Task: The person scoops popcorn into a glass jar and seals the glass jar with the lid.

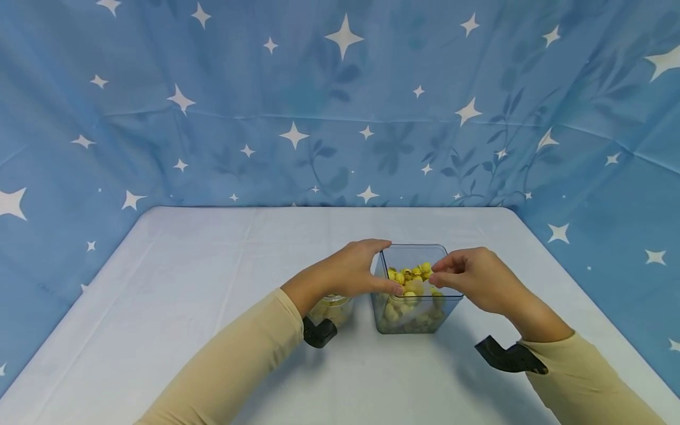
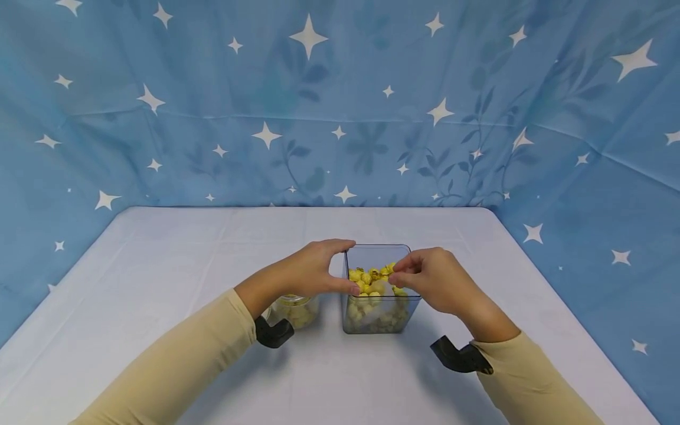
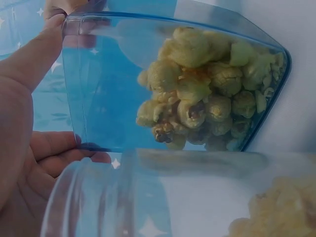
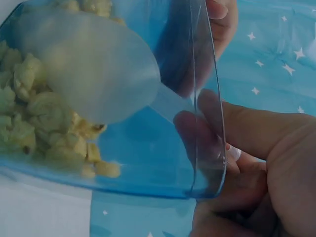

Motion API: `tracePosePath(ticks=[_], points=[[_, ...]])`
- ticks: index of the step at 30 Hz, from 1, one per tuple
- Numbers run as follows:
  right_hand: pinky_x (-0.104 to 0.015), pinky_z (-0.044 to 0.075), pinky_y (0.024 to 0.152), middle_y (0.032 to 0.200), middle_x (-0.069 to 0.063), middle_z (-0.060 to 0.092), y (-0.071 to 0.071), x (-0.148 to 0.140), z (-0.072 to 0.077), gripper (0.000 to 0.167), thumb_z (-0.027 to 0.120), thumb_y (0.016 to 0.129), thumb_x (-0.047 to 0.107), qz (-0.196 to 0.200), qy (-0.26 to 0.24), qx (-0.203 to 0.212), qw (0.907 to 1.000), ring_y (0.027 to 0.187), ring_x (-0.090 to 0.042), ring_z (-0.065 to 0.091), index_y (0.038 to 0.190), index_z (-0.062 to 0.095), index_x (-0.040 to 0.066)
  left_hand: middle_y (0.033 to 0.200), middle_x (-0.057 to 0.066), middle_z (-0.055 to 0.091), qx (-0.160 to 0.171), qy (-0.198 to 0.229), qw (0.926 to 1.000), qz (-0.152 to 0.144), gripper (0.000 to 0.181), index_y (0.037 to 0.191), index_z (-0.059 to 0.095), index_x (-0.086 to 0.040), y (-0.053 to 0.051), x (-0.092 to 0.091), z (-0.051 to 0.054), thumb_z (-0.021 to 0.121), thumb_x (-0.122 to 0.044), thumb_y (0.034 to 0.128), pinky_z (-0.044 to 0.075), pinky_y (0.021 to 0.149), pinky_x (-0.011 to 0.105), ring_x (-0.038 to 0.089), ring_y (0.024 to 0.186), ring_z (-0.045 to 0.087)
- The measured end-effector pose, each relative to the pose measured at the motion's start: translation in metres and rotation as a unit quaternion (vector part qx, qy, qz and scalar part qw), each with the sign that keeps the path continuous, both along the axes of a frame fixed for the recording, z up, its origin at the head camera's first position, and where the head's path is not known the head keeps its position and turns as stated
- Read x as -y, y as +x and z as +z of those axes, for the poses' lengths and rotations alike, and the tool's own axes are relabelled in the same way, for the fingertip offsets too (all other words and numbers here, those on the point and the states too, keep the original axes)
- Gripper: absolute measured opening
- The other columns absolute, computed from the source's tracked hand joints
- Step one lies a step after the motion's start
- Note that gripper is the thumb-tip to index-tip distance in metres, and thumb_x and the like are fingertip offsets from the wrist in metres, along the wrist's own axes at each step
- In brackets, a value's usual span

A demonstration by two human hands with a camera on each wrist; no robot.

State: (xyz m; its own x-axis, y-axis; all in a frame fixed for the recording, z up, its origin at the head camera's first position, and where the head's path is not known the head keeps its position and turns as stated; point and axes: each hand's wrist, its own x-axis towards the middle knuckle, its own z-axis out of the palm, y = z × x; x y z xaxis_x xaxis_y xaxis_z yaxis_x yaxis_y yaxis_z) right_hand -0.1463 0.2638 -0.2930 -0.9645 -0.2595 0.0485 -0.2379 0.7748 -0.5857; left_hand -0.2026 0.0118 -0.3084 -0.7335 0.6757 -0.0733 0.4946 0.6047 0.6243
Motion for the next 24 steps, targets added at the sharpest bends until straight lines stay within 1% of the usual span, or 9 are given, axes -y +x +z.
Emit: tracePosePath(ticks=[3,8,10,13,14,19,21,22,24], points=[[-0.035,0.053,0.069,0.083,0.004,0.071,-0.001,0.000,-0.002,0.023,0.073,0.094,0.024,-0.009,-0.009,0.004,0.9999,0.079,-0.018,0.063,0.103,0.075,0.003,0.159,0.003,0.034,0.001,0.002,1.0000,0.001,0.097,0.159,0.030,-0.013,0.000,-0.001,-0.001,0.076,-0.055,0.0846,0.034,0.114,0.041,0.021,0.145,0.032],[-0.039,0.054,0.077,0.089,0.001,0.074,-0.002,-0.009,-0.005,0.031,0.069,0.096,0.028,-0.030,-0.039,0.018,0.9986,0.089,-0.024,0.068,0.111,0.073,0.002,0.159,0.003,0.035,0.006,0.004,1.0000,0.004,0.097,0.159,0.030,-0.013,0.000,-0.001,-0.001,0.076,-0.055,0.0842,0.035,0.113,0.040,0.020,0.144,0.034],[-0.041,0.053,0.080,0.090,0.001,0.074,-0.003,-0.012,-0.006,0.033,0.068,0.098,0.029,-0.035,-0.051,0.024,0.9978,0.091,-0.024,0.068,0.113,0.072,0.001,0.159,0.002,0.035,0.007,0.001,0.9999,0.007,0.098,0.159,0.030,-0.014,0.000,-0.001,-0.001,0.077,-0.055,0.0836,0.036,0.113,0.040,0.020,0.144,0.034],[-0.040,0.052,0.082,0.091,0.000,0.074,-0.004,-0.016,-0.008,0.034,0.066,0.099,0.030,-0.043,-0.061,0.027,0.9969,0.094,-0.020,0.066,0.116,0.072,0.001,0.159,0.002,0.035,0.004,-0.003,1.0000,0.008,0.098,0.159,0.030,-0.015,0.001,-0.001,0.000,0.076,-0.056,0.0834,0.036,0.113,0.041,0.020,0.144,0.034],[-0.039,0.051,0.080,0.091,0.000,0.074,-0.005,-0.017,-0.008,0.034,0.066,0.099,0.030,-0.045,-0.064,0.027,0.9966,0.095,-0.020,0.065,0.116,0.072,0.001,0.159,0.002,0.035,0.003,-0.004,1.0000,0.008,0.098,0.159,0.030,-0.014,0.001,-0.001,0.000,0.076,-0.056,0.0833,0.036,0.113,0.041,0.020,0.144,0.034],[-0.033,0.045,0.068,0.092,-0.002,0.074,-0.007,-0.023,-0.008,0.036,0.065,0.100,0.030,-0.056,-0.079,0.024,0.9950,0.082,-0.018,0.056,0.119,0.071,0.000,0.159,0.002,0.035,0.000,-0.009,0.9999,0.007,0.097,0.159,0.030,-0.015,0.000,-0.001,0.000,0.076,-0.056,0.0840,0.035,0.113,0.041,0.020,0.145,0.033],[-0.031,0.043,0.062,0.092,-0.003,0.073,-0.008,-0.026,-0.009,0.035,0.064,0.100,0.028,-0.057,-0.093,0.024,0.9938,0.074,-0.018,0.050,0.119,0.071,-0.001,0.159,0.002,0.035,-0.001,-0.010,0.9999,0.006,0.096,0.159,0.030,-0.015,0.000,0.000,0.000,0.076,-0.055,0.0844,0.034,0.114,0.041,0.020,0.145,0.033],[-0.030,0.043,0.062,0.091,-0.003,0.073,-0.008,-0.027,-0.009,0.035,0.064,0.100,0.027,-0.058,-0.098,0.023,0.9933,0.074,-0.017,0.050,0.118,0.071,-0.002,0.159,0.002,0.034,-0.001,-0.010,0.9999,0.005,0.096,0.159,0.030,-0.015,0.000,0.000,0.001,0.076,-0.055,0.0847,0.034,0.114,0.041,0.020,0.145,0.032],[-0.029,0.040,0.057,0.090,-0.003,0.073,-0.009,-0.028,-0.011,0.034,0.064,0.100,0.025,-0.057,-0.113,0.024,0.9917,0.068,-0.016,0.046,0.118,0.070,-0.003,0.160,0.002,0.034,0.000,-0.009,0.9999,0.004,0.095,0.159,0.030,-0.015,0.000,0.000,0.001,0.075,-0.055,0.0851,0.034,0.114,0.041,0.020,0.145,0.032]])
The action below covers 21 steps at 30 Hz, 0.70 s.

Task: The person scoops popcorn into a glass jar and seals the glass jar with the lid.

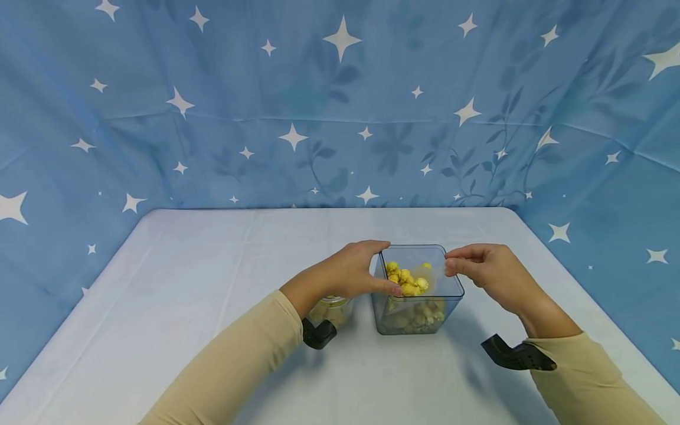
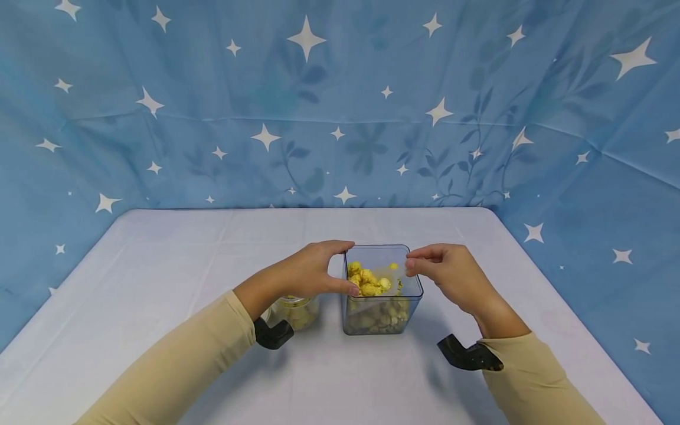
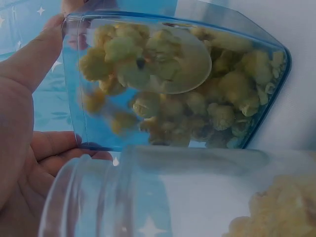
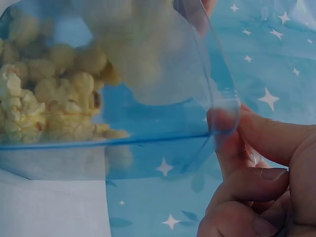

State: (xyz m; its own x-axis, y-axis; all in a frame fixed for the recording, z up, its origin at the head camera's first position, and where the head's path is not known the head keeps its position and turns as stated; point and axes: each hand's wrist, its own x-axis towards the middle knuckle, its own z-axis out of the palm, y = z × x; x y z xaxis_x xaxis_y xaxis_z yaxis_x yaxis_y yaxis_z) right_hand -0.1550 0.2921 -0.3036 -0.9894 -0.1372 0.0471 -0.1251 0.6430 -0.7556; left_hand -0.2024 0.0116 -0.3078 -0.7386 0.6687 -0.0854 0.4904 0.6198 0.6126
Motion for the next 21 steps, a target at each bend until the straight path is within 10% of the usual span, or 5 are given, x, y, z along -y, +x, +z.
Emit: tracePosePath(ticks=[21], points=[[-0.030,0.036,0.055,0.088,0.008,0.069,-0.003,-0.001,-0.011,0.044,0.060,0.103,0.025,-0.048,-0.096,-0.006,0.9942,0.062,-0.017,0.043,0.127,0.060,-0.012,0.161,0.001,0.032,0.003,-0.004,1.0000,0.006,0.098,0.159,0.029,-0.016,0.000,-0.001,0.000,0.076,-0.056,0.0838,0.032,0.115,0.042,0.020,0.147,0.029]])
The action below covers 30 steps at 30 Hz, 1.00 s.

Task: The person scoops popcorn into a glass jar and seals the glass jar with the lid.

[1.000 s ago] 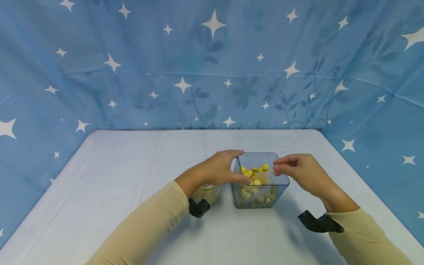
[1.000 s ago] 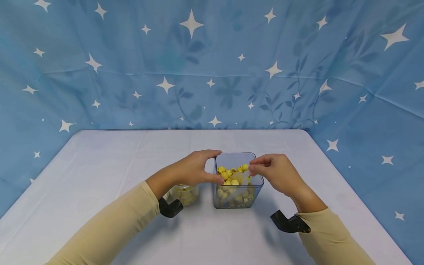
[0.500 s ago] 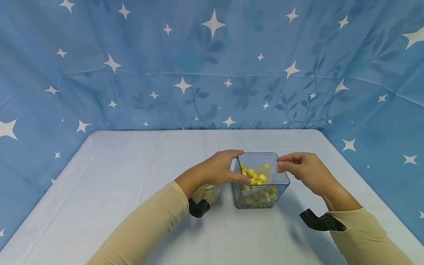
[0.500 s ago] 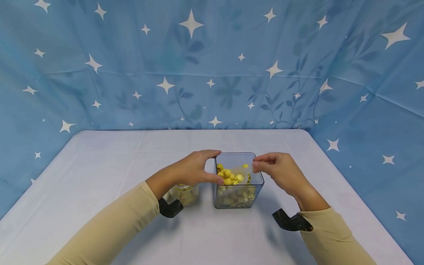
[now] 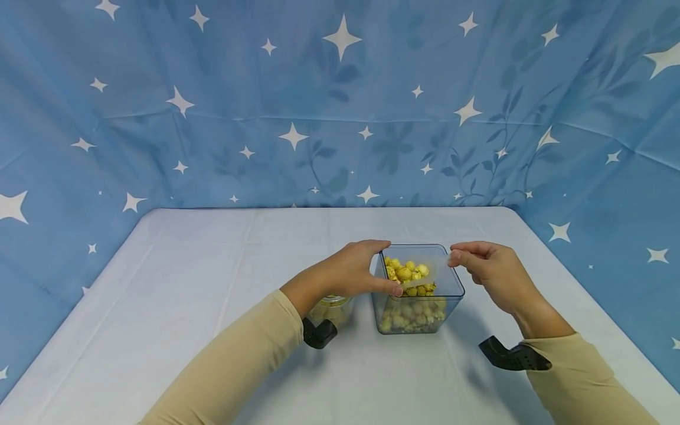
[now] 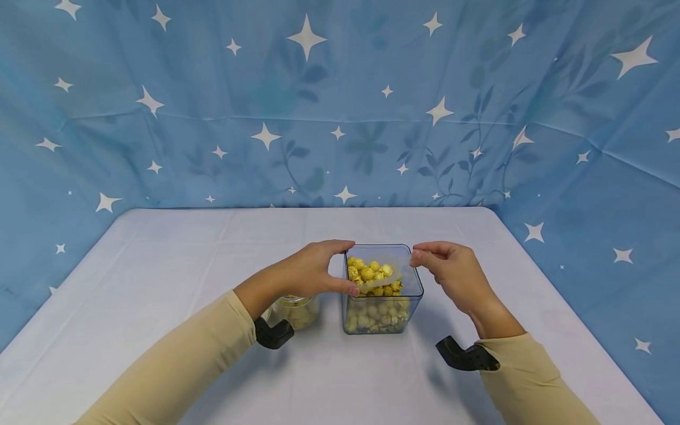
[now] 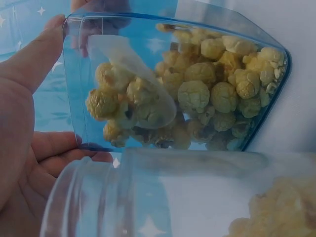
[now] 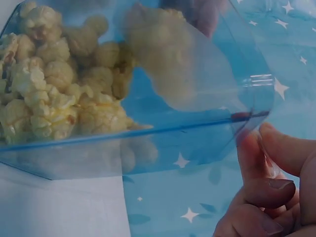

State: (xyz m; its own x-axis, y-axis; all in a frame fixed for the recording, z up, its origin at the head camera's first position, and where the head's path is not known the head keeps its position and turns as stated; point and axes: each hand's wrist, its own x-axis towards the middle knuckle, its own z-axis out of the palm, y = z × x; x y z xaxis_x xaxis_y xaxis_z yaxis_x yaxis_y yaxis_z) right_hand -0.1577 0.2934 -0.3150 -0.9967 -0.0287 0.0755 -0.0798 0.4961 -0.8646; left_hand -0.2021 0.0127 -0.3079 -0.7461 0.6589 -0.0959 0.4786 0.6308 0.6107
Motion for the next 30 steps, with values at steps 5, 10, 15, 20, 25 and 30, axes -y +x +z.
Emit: tracePosePath(ticks=[5,10,15,20,25,30], points=[[-0.027,0.039,0.057,0.086,0.012,0.069,-0.002,0.000,-0.005,0.046,0.061,0.102,0.024,-0.016,-0.030,-0.013,0.9993,0.066,-0.014,0.044,0.127,0.056,-0.015,0.161,0.001,0.031,0.001,-0.002,1.0000,-0.003,0.098,0.159,0.028,-0.015,0.000,0.000,0.001,0.075,-0.056,0.0840,0.031,0.115,0.041,0.020,0.147,0.029],[-0.026,0.039,0.057,0.084,0.011,0.068,-0.004,-0.002,-0.008,0.038,0.061,0.102,0.022,-0.013,-0.065,-0.020,0.9976,0.068,-0.013,0.043,0.122,0.061,-0.010,0.160,0.002,0.032,0.004,-0.001,1.0000,-0.002,0.098,0.159,0.028,-0.015,0.000,0.000,0.001,0.076,-0.055,0.0843,0.031,0.116,0.041,0.020,0.147,0.029],[-0.026,0.035,0.056,0.084,0.008,0.068,-0.006,-0.008,-0.010,0.018,0.060,0.103,0.021,0.004,-0.098,-0.020,0.9950,0.065,-0.013,0.040,0.114,0.067,0.008,0.160,0.002,0.032,0.007,-0.001,1.0000,-0.002,0.097,0.159,0.028,-0.015,0.001,0.000,0.002,0.076,-0.054,0.0845,0.031,0.116,0.041,0.020,0.147,0.028],[-0.026,0.034,0.055,0.084,0.006,0.067,-0.007,-0.012,-0.011,0.011,0.059,0.103,0.019,0.014,-0.126,-0.010,0.9918,0.063,-0.013,0.038,0.108,0.069,0.019,0.160,0.002,0.032,0.008,-0.002,1.0000,-0.002,0.097,0.160,0.028,-0.016,0.001,0.001,0.003,0.076,-0.054,0.0850,0.031,0.115,0.042,0.021,0.147,0.029],[-0.028,0.030,0.054,0.085,0.004,0.068,-0.007,-0.018,-0.013,0.013,0.059,0.103,0.015,0.027,-0.161,-0.005,0.9866,0.060,-0.013,0.036,0.105,0.070,0.022,0.160,0.002,0.032,0.008,-0.001,1.0000,-0.001,0.096,0.160,0.028,-0.015,0.001,0.000,0.003,0.076,-0.054,0.0851,0.032,0.115,0.042,0.021,0.147,0.029],[-0.032,0.023,0.055,0.085,0.005,0.067,-0.008,-0.018,-0.014,0.016,0.058,0.103,0.013,0.036,-0.185,-0.006,0.9821,0.059,-0.013,0.033,0.103,0.071,0.024,0.160,0.003,0.032,0.007,0.000,1.0000,-0.002,0.096,0.159,0.028,-0.015,0.001,0.001,0.003,0.076,-0.053,0.0852,0.032,0.115,0.042,0.021,0.147,0.029]])
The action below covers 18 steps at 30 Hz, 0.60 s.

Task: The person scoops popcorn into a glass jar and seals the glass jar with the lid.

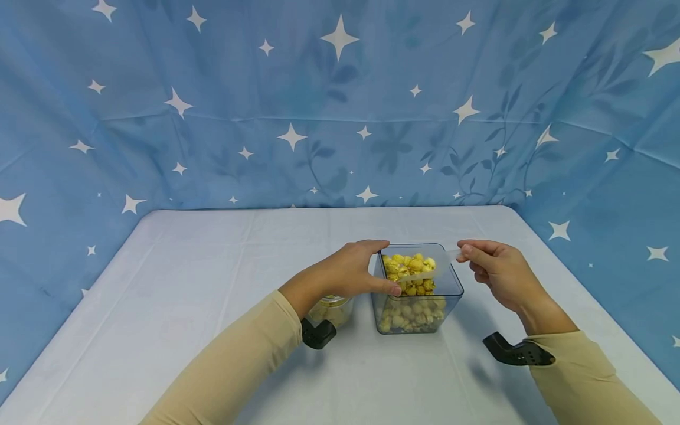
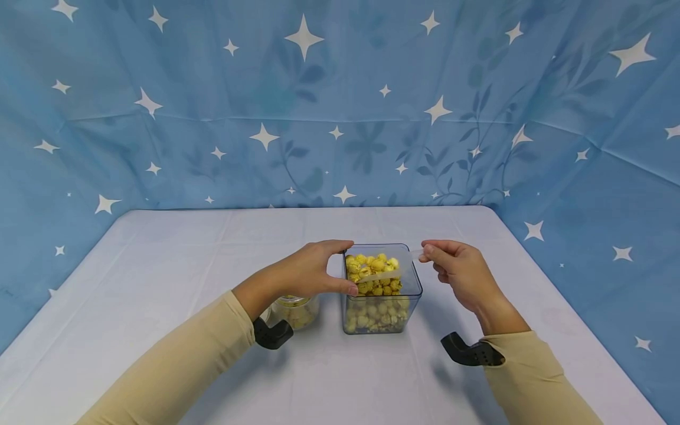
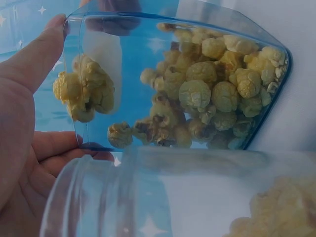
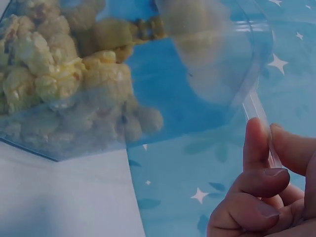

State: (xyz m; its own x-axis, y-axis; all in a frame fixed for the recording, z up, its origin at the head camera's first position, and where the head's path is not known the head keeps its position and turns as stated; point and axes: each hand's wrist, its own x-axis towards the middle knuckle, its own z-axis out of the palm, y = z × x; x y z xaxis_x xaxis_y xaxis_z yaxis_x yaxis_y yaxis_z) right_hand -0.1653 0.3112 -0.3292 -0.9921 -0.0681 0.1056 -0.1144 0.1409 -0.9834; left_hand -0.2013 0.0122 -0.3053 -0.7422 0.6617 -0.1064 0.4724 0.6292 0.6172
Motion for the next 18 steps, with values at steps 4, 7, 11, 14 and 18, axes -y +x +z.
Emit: tracePosePath(ticks=[4,7,11,14,18], points=[[-0.027,0.029,0.054,0.085,0.005,0.067,0.0002,0.0042,-0.0007,0.013,0.059,0.103,0.017,-0.009,-0.002,0.013,0.9999,0.061,-0.012,0.035,0.102,0.070,0.024,0.161,0.003,0.032,-0.001,0.002,1.0000,-0.004,0.095,0.159,0.028,-0.015,0.0000,0.0000,-0.0001,0.076,-0.052,0.0858,0.031,0.115,0.043,0.022,0.147,0.029],[-0.025,0.031,0.054,0.086,0.004,0.067,0.0002,0.0074,-0.0017,0.012,0.060,0.103,0.019,-0.015,-0.010,0.020,0.9996,0.061,-0.011,0.036,0.102,0.070,0.023,0.161,0.004,0.032,-0.001,0.003,1.0000,-0.006,0.096,0.159,0.028,-0.014,-0.0006,-0.0003,-0.0008,0.076,-0.053,0.0858,0.031,0.115,0.043,0.022,0.147,0.029],[-0.025,0.032,0.054,0.086,0.003,0.068,0.0002,0.0103,-0.0031,0.009,0.060,0.103,0.020,-0.017,-0.007,0.020,0.9996,0.061,-0.012,0.036,0.104,0.069,0.021,0.160,0.004,0.032,-0.003,0.000,1.0000,-0.003,0.096,0.159,0.028,-0.015,-0.0013,-0.0003,-0.0017,0.075,-0.054,0.0854,0.032,0.115,0.043,0.022,0.147,0.029],[-0.025,0.032,0.054,0.087,0.003,0.068,-0.0001,0.0098,-0.0035,0.009,0.061,0.103,0.022,-0.018,0.001,0.022,0.9996,0.061,-0.012,0.036,0.107,0.068,0.018,0.161,0.003,0.032,-0.001,0.000,1.0000,-0.002,0.096,0.159,0.028,-0.015,-0.0013,0.0000,-0.0016,0.076,-0.054,0.0853,0.032,0.115,0.043,0.022,0.147,0.029],[-0.026,0.031,0.054,0.087,0.003,0.067,-0.0007,0.0053,-0.0025,0.009,0.060,0.103,0.022,-0.019,0.013,0.022,0.9995,0.062,-0.012,0.036,0.108,0.067,0.018,0.161,0.003,0.031,0.000,0.002,1.0000,-0.004,0.096,0.160,0.028,-0.014,-0.0015,0.0002,-0.0017,0.075,-0.053,0.0855,0.032,0.115,0.043,0.022,0.147,0.029]])
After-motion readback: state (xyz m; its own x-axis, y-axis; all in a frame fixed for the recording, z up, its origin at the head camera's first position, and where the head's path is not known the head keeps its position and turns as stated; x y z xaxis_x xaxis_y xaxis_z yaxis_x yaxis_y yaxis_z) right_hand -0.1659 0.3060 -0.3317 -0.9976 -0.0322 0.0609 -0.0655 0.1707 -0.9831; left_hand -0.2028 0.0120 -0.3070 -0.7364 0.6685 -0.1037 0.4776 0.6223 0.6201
